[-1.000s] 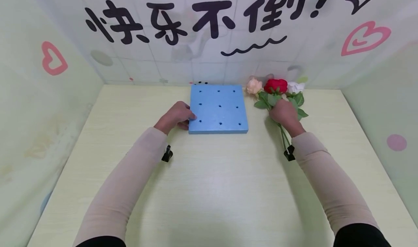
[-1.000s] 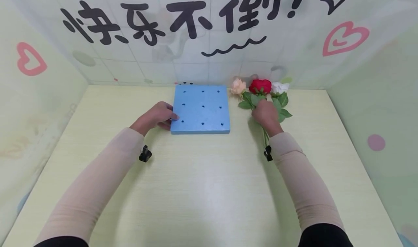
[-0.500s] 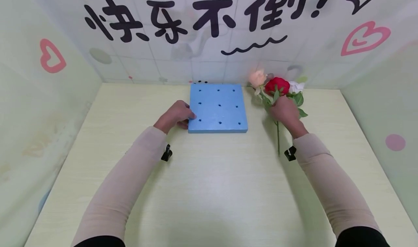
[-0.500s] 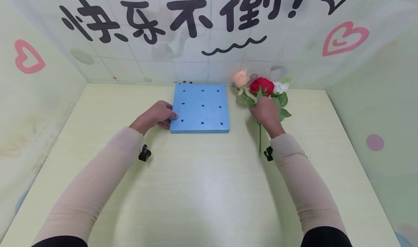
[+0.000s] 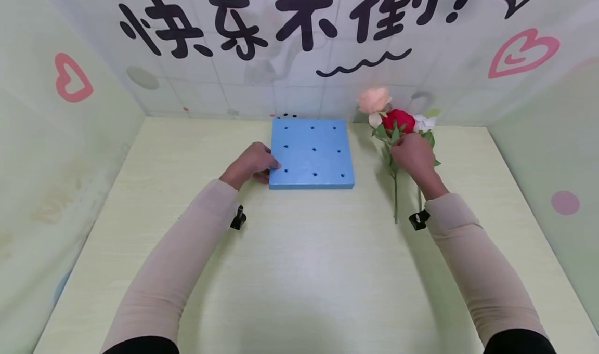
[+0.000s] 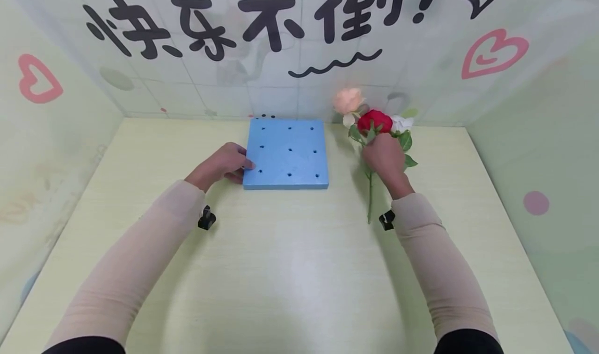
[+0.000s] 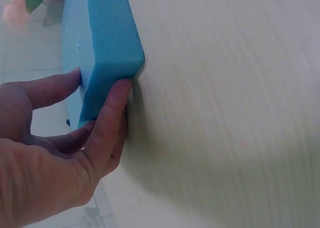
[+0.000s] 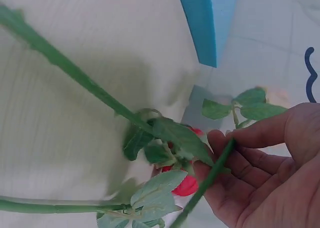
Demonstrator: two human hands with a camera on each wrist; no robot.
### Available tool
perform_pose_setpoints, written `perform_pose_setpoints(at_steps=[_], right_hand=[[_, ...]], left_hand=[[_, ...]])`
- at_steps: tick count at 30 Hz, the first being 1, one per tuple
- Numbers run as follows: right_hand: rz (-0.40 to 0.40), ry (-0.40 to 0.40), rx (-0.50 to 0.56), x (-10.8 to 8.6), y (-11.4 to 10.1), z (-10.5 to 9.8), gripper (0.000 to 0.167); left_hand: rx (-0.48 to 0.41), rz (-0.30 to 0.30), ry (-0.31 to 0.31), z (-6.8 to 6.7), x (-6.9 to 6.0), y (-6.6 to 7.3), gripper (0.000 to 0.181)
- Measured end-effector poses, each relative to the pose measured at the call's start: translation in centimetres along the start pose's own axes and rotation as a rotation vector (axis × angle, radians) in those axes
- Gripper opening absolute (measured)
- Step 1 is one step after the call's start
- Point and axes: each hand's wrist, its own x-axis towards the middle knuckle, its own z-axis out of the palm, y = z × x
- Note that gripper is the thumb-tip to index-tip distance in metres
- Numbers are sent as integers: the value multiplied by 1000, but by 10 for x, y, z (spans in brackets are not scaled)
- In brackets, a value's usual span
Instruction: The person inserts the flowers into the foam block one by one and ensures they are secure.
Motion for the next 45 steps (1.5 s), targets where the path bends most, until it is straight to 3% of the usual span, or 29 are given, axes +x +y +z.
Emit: perform_pose_setpoints(at_steps=[9,18,32,38,45], right_hand=[[-62,94,116,-2,-7,-9,22],[-65,24,335,-6,-28,-21,24],[-140,61,470,-23,-67,-37,23],[-179,116,509,-24,-81,-39,21],[-161,132,580,-19,-93,-42,19]], left_hand=[[10,9,-5,-2,-2,3,56],[7,17,-7,-2,-2,2,55],[6,16,-3,0,-1,2,55],[15,12,4,0,0,1,55],[22,10,8,1,0,0,55]])
